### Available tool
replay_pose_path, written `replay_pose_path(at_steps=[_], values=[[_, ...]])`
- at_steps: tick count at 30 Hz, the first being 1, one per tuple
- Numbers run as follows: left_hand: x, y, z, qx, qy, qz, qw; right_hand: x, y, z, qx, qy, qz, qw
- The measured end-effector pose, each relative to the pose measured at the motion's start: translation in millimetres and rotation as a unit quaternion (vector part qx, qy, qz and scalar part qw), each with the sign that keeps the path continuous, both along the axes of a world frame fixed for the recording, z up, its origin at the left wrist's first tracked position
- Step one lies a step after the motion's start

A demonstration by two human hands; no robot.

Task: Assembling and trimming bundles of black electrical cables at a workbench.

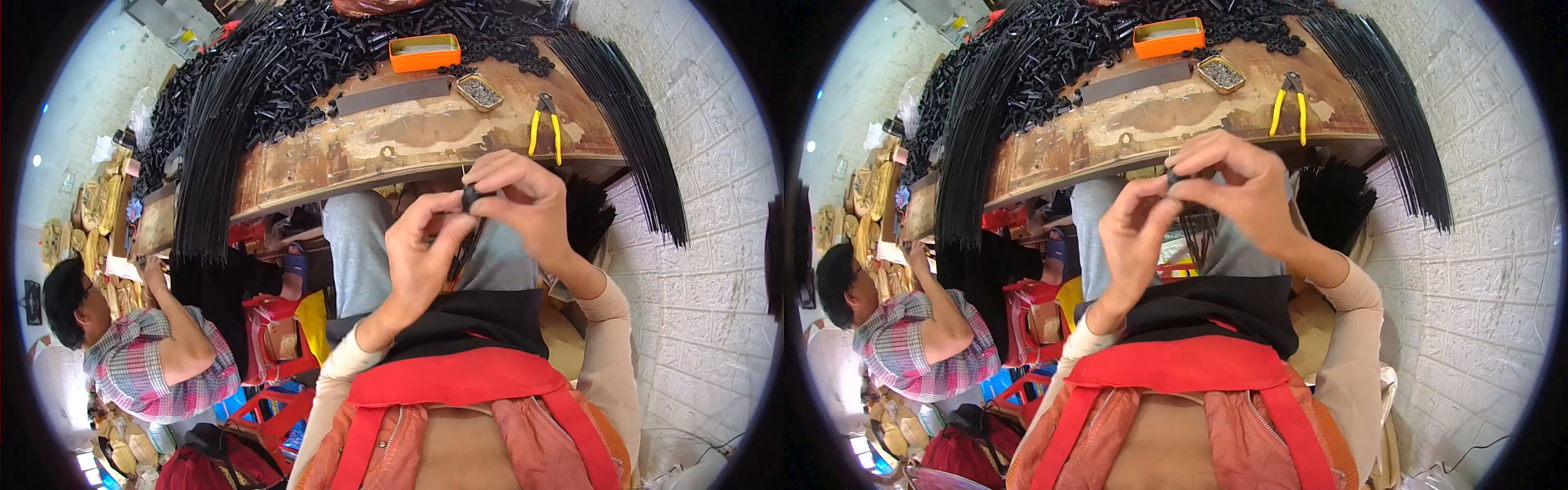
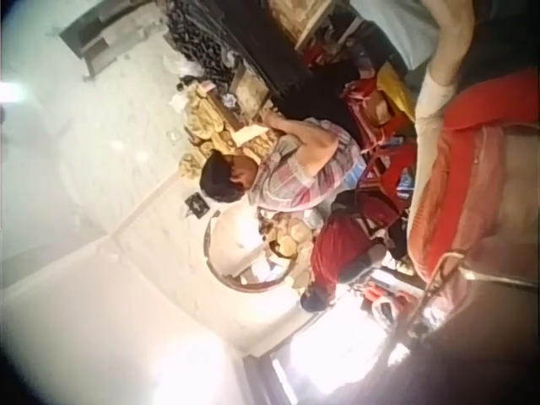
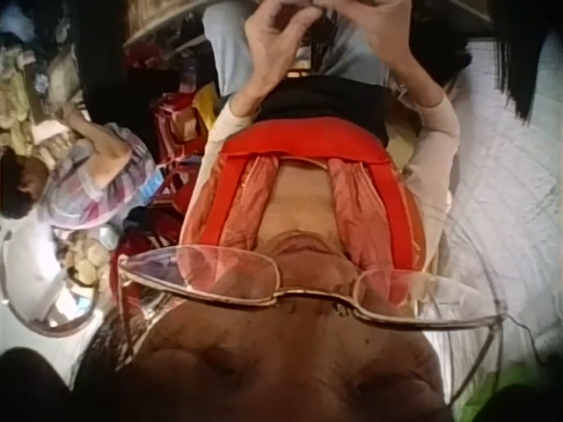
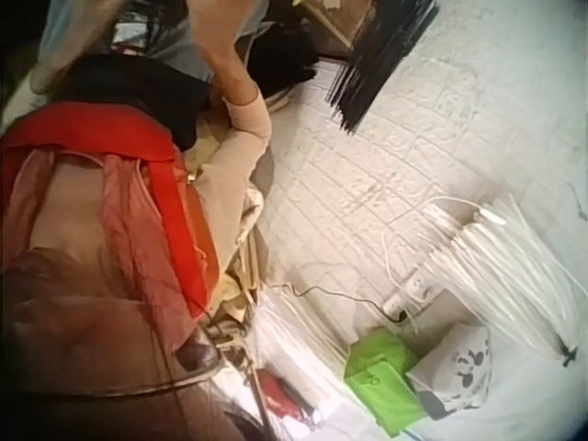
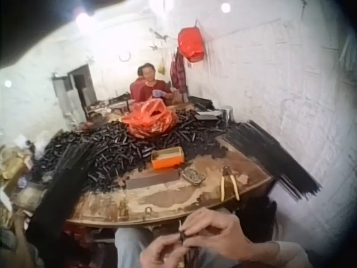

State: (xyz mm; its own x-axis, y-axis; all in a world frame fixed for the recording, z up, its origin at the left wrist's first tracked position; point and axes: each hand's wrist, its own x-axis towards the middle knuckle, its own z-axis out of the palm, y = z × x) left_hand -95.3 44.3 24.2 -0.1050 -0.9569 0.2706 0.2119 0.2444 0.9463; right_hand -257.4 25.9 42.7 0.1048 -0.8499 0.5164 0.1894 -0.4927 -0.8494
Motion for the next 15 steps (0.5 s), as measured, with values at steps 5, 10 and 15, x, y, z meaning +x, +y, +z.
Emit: replay_pose_path(at_steps=[5, 10, 15], values=[[35.3, -16.3, 13.2, 0.027, 0.033, -0.062, 0.997, 40.9, -3.3, 11.2, 0.027, -0.088, -0.010, 0.996], [62.6, -35.7, 21.3, -0.010, 0.048, -0.042, 0.998, 31.0, -12.2, -48.1, 0.198, 0.104, 0.122, 0.967], [74.6, -42.5, 14.4, -0.033, 0.044, -0.054, 0.997, 57.3, -2.7, -45.0, 0.227, 0.063, 0.101, 0.967]])
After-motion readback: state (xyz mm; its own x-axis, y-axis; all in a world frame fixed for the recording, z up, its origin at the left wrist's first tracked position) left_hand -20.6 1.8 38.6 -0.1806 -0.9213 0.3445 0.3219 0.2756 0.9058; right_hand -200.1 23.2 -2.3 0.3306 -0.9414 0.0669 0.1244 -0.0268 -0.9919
